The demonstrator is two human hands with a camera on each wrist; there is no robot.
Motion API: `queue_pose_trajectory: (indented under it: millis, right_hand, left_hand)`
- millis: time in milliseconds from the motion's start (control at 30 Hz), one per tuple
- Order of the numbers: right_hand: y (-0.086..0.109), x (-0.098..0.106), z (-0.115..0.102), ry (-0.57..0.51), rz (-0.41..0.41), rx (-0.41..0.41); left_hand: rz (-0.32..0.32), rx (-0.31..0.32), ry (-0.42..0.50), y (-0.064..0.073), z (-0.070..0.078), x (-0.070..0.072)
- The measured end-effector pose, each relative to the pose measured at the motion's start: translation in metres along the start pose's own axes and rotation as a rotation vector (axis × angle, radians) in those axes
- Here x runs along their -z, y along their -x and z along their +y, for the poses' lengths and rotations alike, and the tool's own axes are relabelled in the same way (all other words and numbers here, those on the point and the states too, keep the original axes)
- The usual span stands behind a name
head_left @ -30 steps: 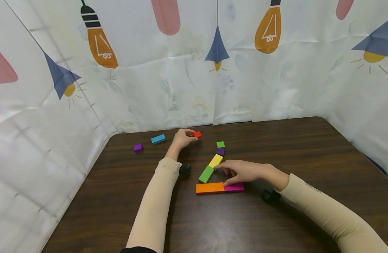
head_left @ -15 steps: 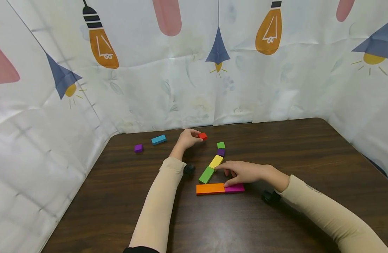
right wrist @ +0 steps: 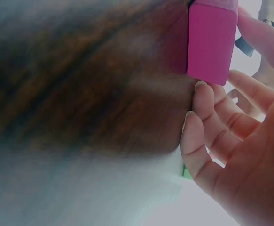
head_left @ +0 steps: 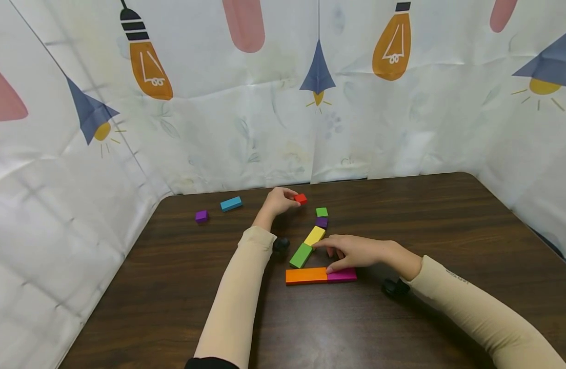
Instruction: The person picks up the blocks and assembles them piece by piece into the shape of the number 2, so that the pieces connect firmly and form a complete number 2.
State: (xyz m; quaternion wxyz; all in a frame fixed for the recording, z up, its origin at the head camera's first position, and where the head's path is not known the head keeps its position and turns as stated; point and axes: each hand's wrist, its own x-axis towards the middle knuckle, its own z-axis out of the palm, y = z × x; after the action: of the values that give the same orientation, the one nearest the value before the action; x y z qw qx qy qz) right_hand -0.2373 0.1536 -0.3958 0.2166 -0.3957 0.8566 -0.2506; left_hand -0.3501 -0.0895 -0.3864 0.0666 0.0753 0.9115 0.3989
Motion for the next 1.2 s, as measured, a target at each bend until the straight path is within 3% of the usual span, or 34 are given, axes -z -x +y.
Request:
queue_pose_trajectory:
  millis: [433,867,1200]
  right_hand:
    - [0.000,0.001,0.002,0.006,0.001,0.001]
    - [-0.001,0.001,0.003,0.009,0.007,0.055]
    - [-0.003,-0.001,0.006,-0.007,0.005,0.035]
  left_hand:
    - [-0.029,0.004,-0.069,-0.004,0.007,-0.004]
    - [-0.084,0.007,-0.124,-0.009,0.016,-0.009]
    - [-0.119,0.030,-0.159,-0.012,0.017,-0.012]
